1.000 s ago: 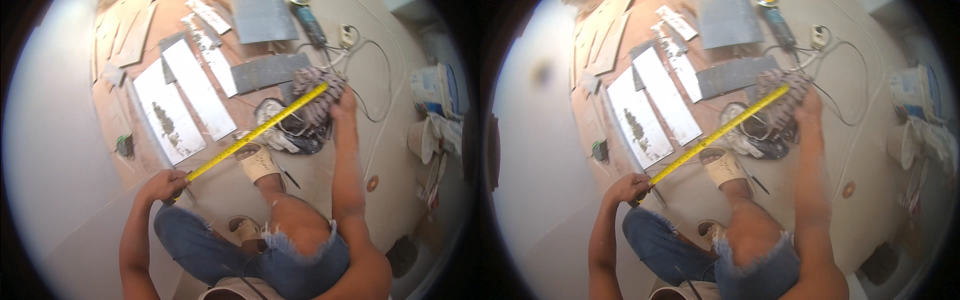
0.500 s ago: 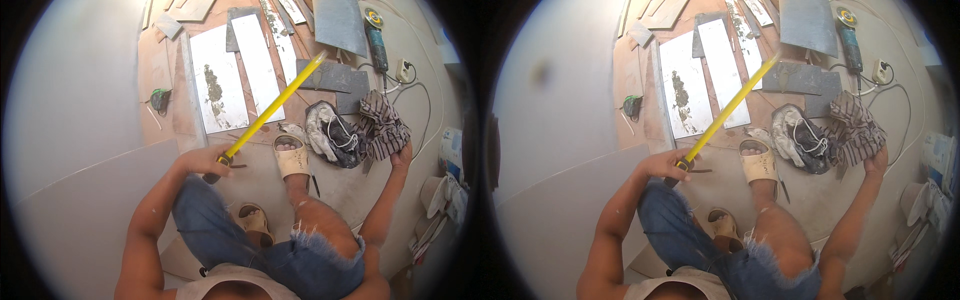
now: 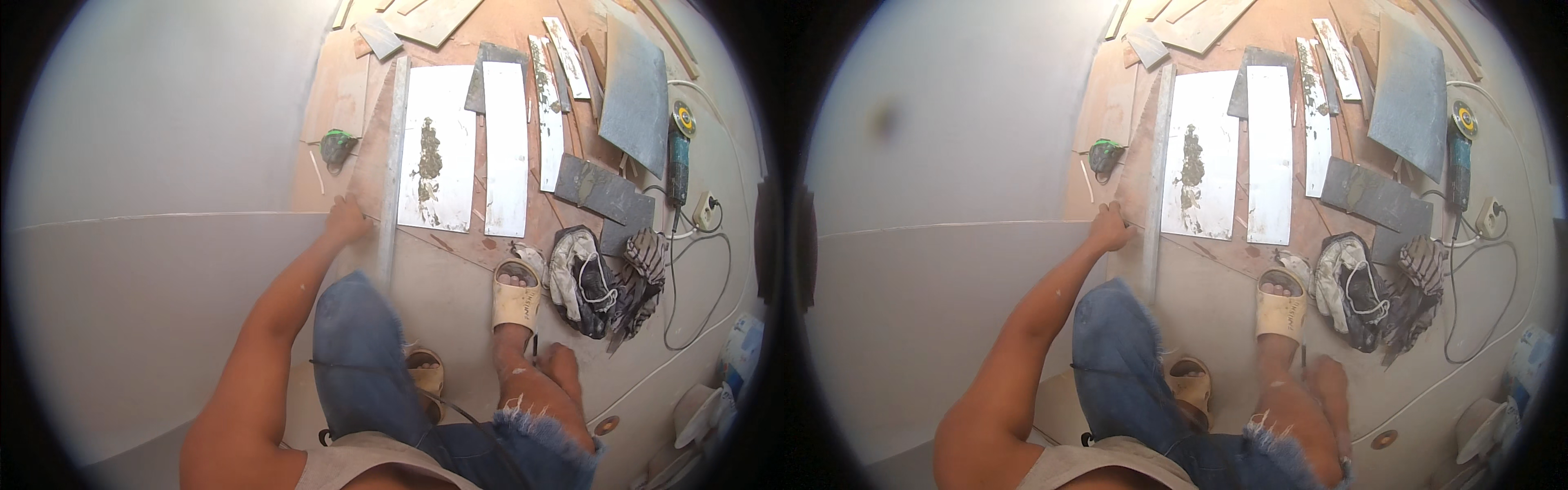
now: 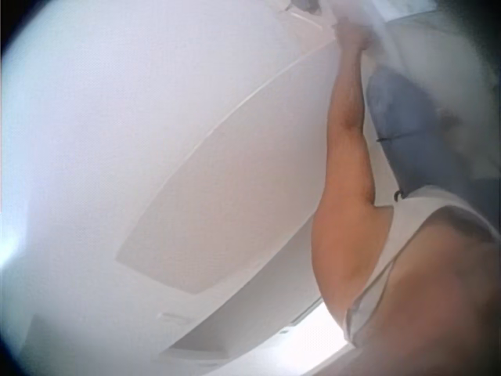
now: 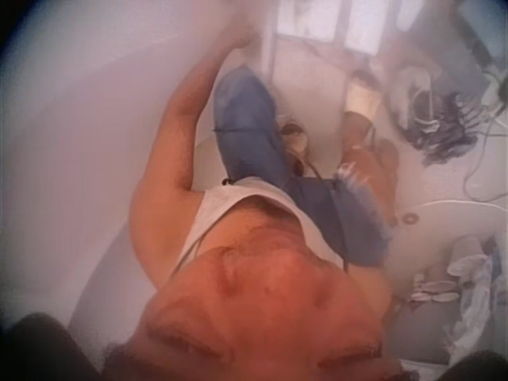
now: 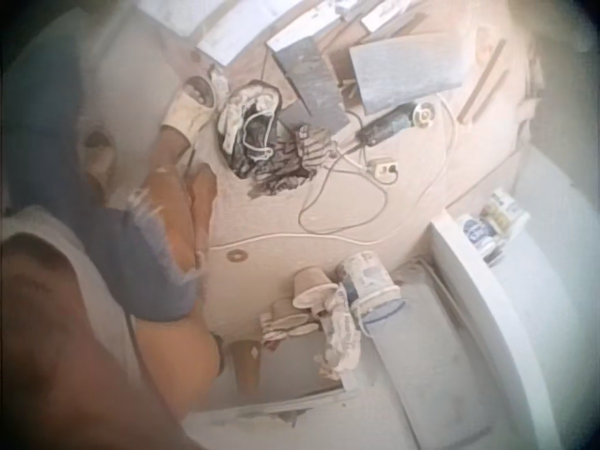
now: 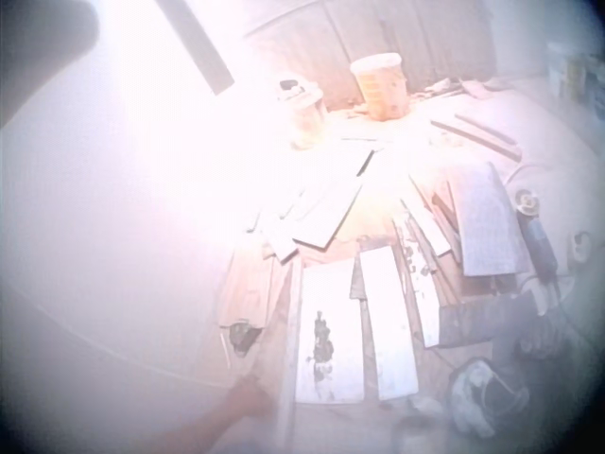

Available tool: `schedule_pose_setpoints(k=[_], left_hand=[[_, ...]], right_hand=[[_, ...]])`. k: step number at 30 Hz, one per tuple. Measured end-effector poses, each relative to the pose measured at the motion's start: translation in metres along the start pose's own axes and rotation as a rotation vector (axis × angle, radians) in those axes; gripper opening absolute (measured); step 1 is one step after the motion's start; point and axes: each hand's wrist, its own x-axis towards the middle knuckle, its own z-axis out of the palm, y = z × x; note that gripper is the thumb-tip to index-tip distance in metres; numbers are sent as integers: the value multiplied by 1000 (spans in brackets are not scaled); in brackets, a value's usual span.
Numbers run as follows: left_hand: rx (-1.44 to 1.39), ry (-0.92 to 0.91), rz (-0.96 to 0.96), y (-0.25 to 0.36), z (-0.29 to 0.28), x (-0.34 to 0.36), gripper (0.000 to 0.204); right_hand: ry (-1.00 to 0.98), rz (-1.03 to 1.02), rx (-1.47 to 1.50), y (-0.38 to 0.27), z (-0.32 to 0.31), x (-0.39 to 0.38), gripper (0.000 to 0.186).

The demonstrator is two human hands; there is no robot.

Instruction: The person sits on the floor and cleans a rectangular tile with a cloth. They then measure and mark the tile using a tape measure, pencil, and straightedge. Finally, they use an angle grinder to cut the tile along the marked line.

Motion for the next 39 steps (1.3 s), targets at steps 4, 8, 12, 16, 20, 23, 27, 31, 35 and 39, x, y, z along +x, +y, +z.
schedule_pose_setpoints(k=[4, 8, 12, 16, 20, 23, 27, 31, 35, 39], left_hand=[[270, 29, -9, -4, 17, 18, 61], [149, 44, 100, 37, -1, 18, 65], [-47, -71, 96, 67, -13, 28, 74], [-47, -40, 95, 44, 5, 58, 68], [-114, -112, 82, 42, -8, 61, 55], [-378, -216, 91, 60, -30, 51, 44], [-1013, -497, 187, 102, -71, 13, 23], [-1254, -656, 204, 126, -60, 16, 32], [-1611, -829, 207, 157, -46, 16, 42], [-1725, -913, 268, 167, -25, 24, 42]], right_hand=[[20, 75, 29, -24, 2, -4, 31], [85, -5, -13, 4, 18, 21, 27], [186, -56, -41, 5, 19, 24, 22], [12, -181, -19, -18, -27, 7, 26], [5, -137, 160, -16, -68, -15, 25], [93, -186, 362, -27, -92, -26, 20], [166, -431, 697, -52, -105, -8, 11], [69, -500, 702, -116, -128, 3, 16], [41, -556, 553, -126, -119, 28, 22], [76, -745, 550, -154, -120, 30, 21]])
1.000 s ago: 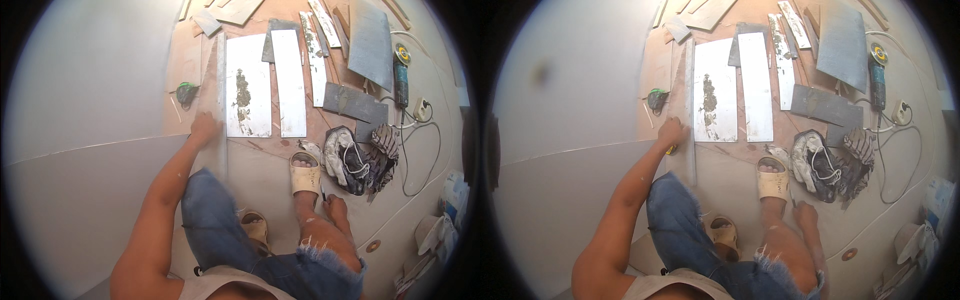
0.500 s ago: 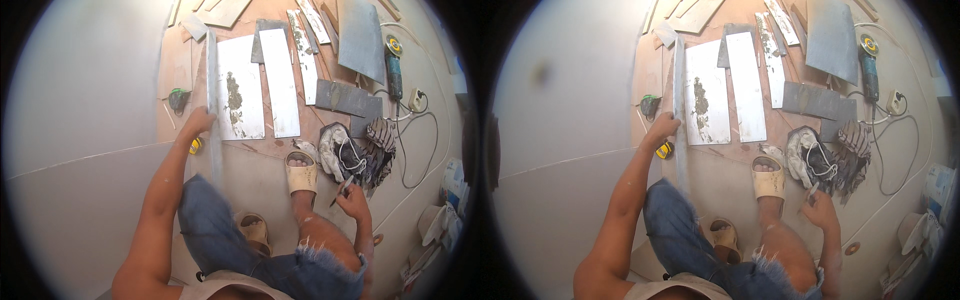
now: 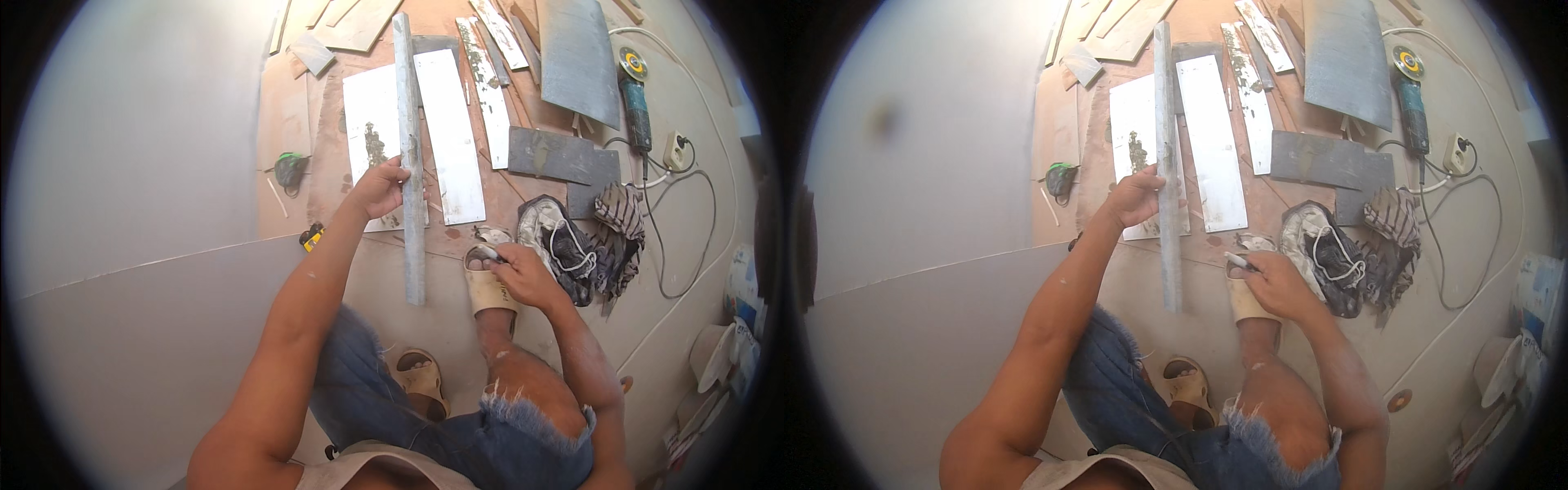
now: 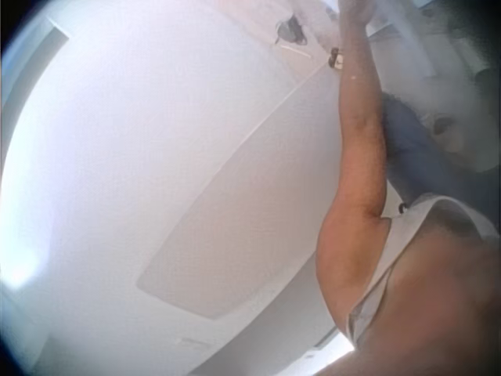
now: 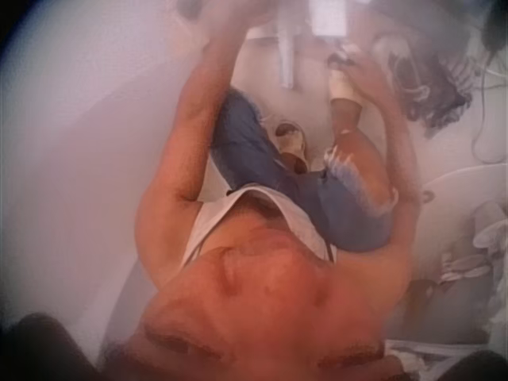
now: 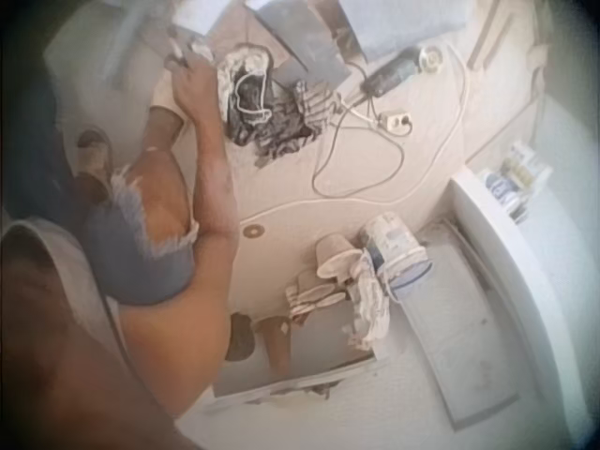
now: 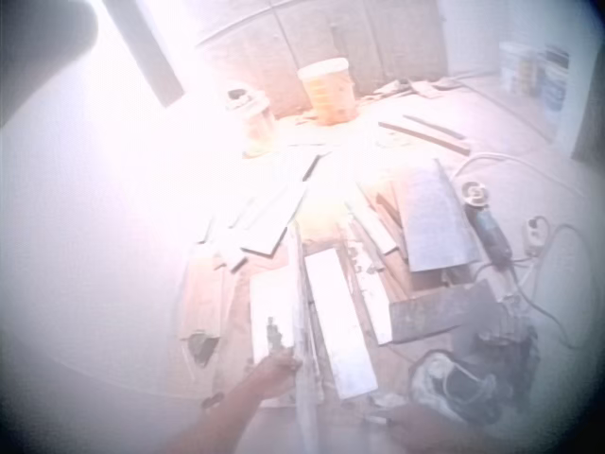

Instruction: The person sits on the floor and cleans a rectangular tile with a cloth. They then measure and mark the tile using a tape measure, pencil, and straightedge. Finally, they use an angle grinder to cut the tile along the marked line.

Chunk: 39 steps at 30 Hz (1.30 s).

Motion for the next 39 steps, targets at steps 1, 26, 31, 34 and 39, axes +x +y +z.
schedule_pose_setpoints(k=[1, 26, 31, 34, 39], left_hand=[[-5, -15, 0, -4, -2, 5, 42], [657, 828, 439, -57, 27, 65, 58], [835, 823, 345, -52, 28, 76, 63], [767, 778, 335, -48, 24, 75, 67], [724, 614, 157, -21, 40, 56, 51]], right_hand=[[-7, 17, -2, 4, 6, 3, 22], [-120, 163, -351, 8, 61, 57, 50], [-100, 327, -484, 15, 64, 67, 39], [-85, 316, -540, 29, 70, 70, 29], [-99, 224, -635, 43, 77, 75, 18]])
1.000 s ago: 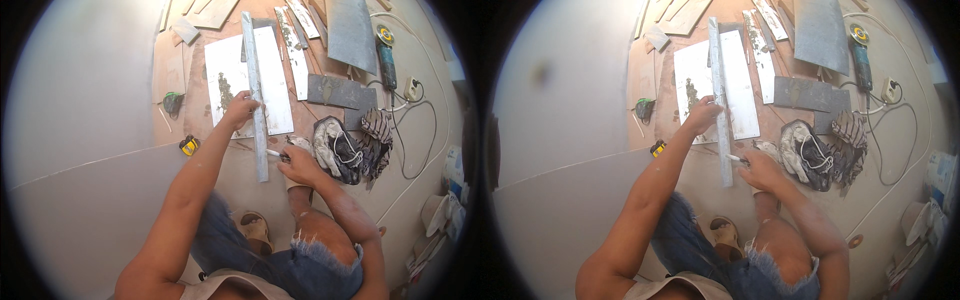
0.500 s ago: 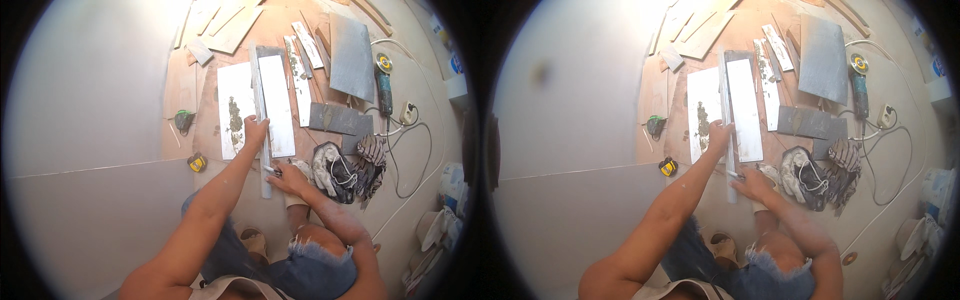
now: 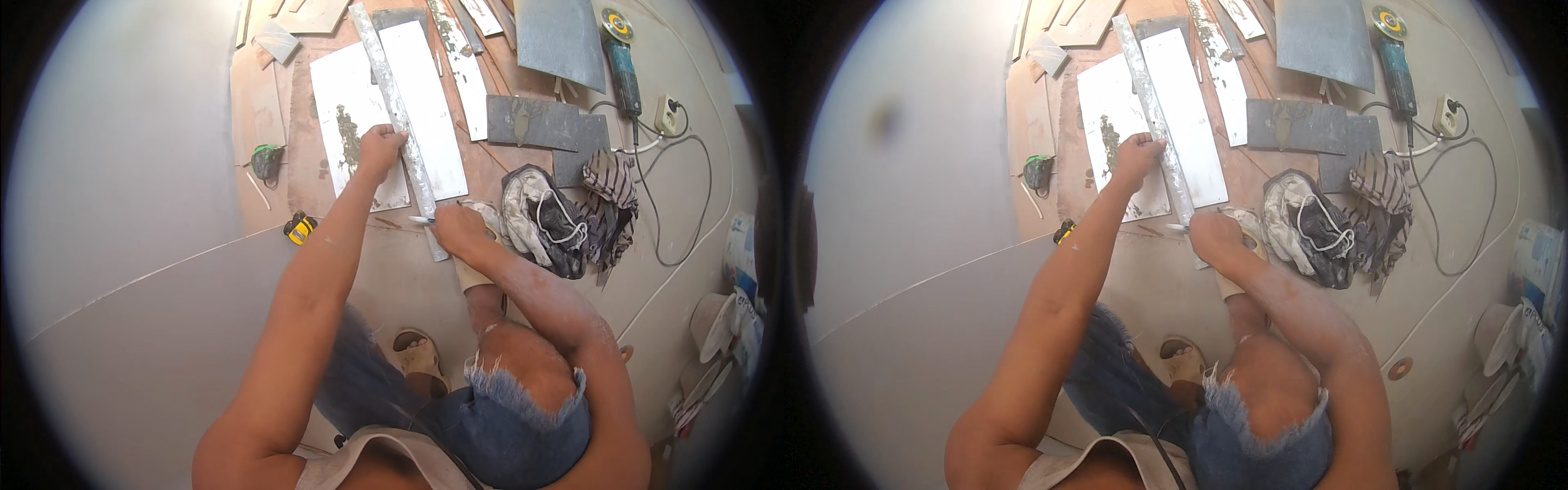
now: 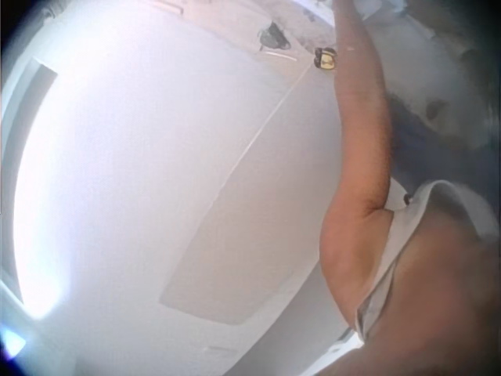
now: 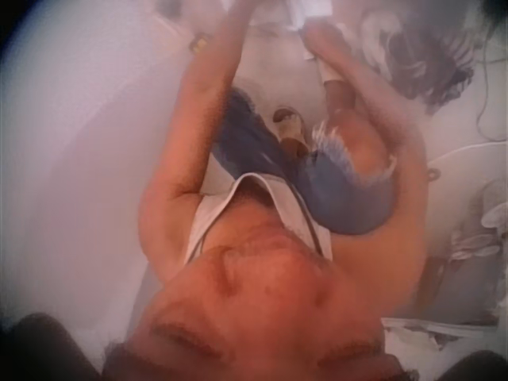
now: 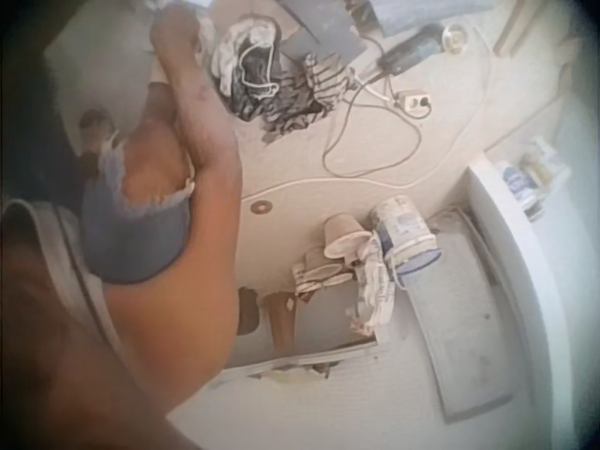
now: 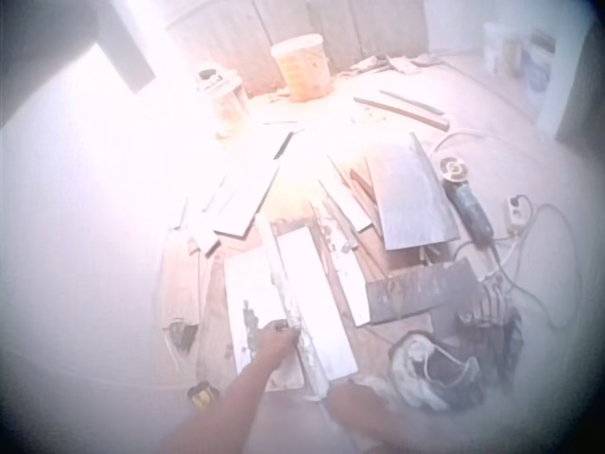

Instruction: The person sits on the floor and cleans a rectangular tile with a cloth. They then measure and mark the tile using a tape measure, pencil, and straightedge. Finally, they use an angle grinder to cut the tile along the marked line.

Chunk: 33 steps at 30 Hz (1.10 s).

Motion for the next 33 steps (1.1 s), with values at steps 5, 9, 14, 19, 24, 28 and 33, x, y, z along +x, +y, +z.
schedule_pose_setpoints(k=[5, 9, 14, 19, 24, 28, 33], left_hand=[[-91, -93, -55, -5, -13, 12, 49], [-28, -121, -70, -8, -14, 18, 45], [-8, -104, -79, -8, -14, 22, 36], [-47, -78, -54, -13, -16, 26, 29], [12, -120, -76, -12, -14, 28, 32], [28, -143, -70, -8, -14, 27, 32], [160, -63, -27, -5, -8, 22, 32]], right_hand=[[-26, -70, -72, -20, -5, -1, 17], [42, -93, -146, -16, 8, -5, 17], [42, -69, -130, -14, 8, -7, 17], [109, -152, -129, -14, 10, -8, 16], [122, -150, -115, -11, 14, -6, 16], [116, -136, -109, -11, 14, -5, 16], [145, -156, -109, -9, 17, -5, 15]])
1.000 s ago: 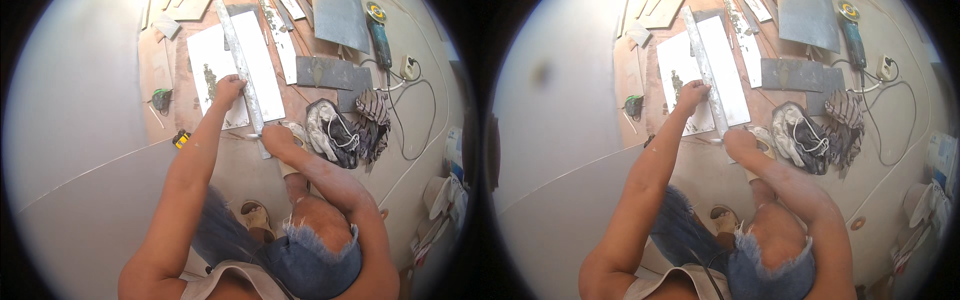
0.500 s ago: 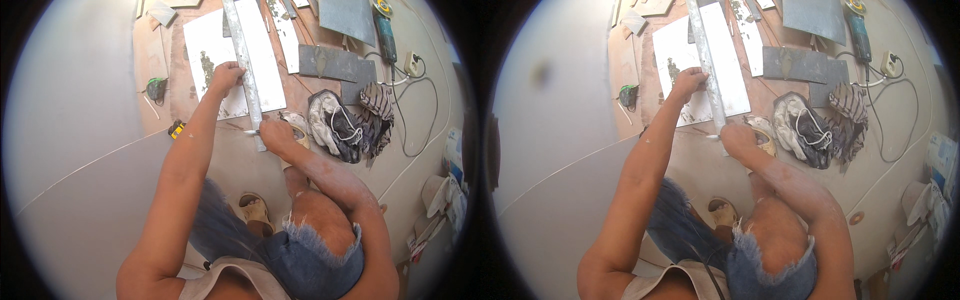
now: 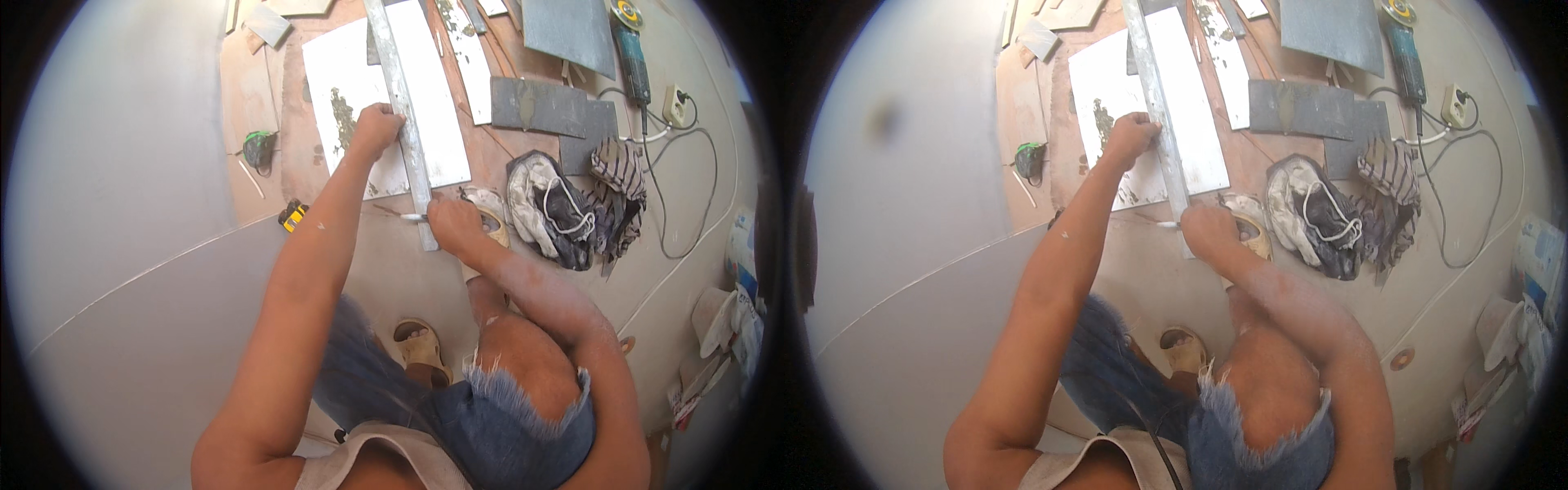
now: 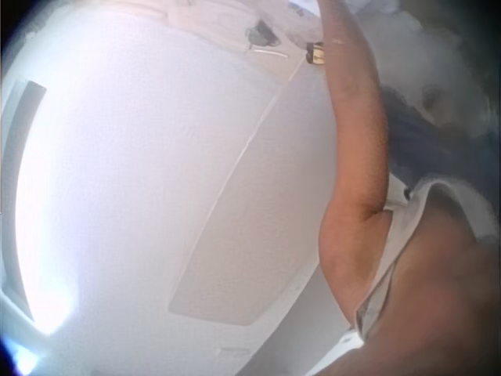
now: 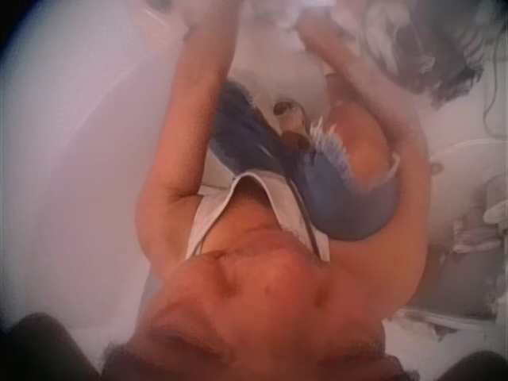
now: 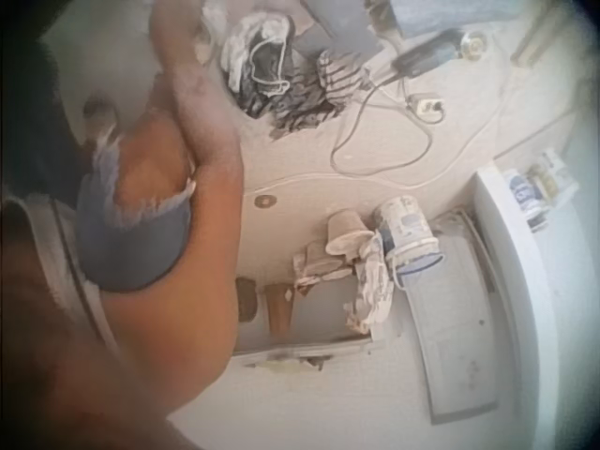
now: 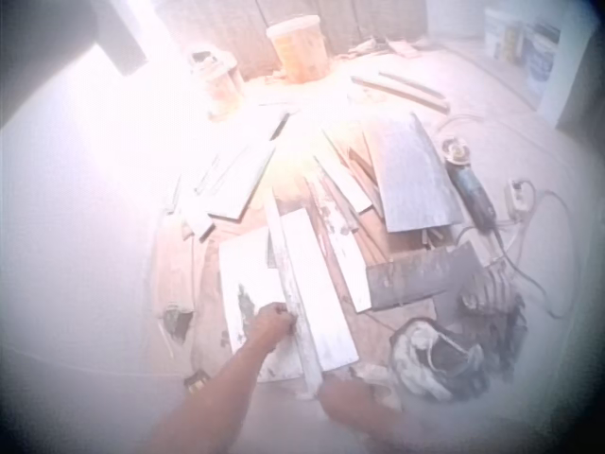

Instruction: The person sits on the floor and cleans a rectangular tile with a cloth. They then measure and mark the tile using a tape measure, pencil, and straightedge. Finally, they use an angle grinder to cut the tile along the marked line.

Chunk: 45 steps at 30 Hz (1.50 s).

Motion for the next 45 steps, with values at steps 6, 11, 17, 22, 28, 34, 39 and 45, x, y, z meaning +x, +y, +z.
schedule_pose_setpoints(k=[6, 11, 17, 22, 28, 34, 39, 45], left_hand=[[13, 44, -2, 10, -1, -4, 33], [-30, 25, -6, 9, -1, -5, 34], [-29, 64, 25, 2, 1, -3, 34], [83, 105, 48, 8, 4, -6, 29], [47, 98, -19, 14, -1, -11, 34], [69, 88, 19, 16, -2, -13, 34], [73, 81, 40, 7, -5, -4, 37], [82, 40, 10, 20, -7, -12, 40]], right_hand=[[-23, 9, 1, -1, 1, 3, 12], [-28, 21, -3, 1, 5, 4, 13], [-29, 35, -7, 1, 4, 4, 16], [-64, 56, -1, 3, 3, 6, 18], [-56, 64, 8, 3, -1, 7, 19], [-86, 81, 2, 3, -5, 9, 19], [-119, 86, 31, 0, -11, 10, 20], [-145, 88, 36, 2, -13, 9, 20]])
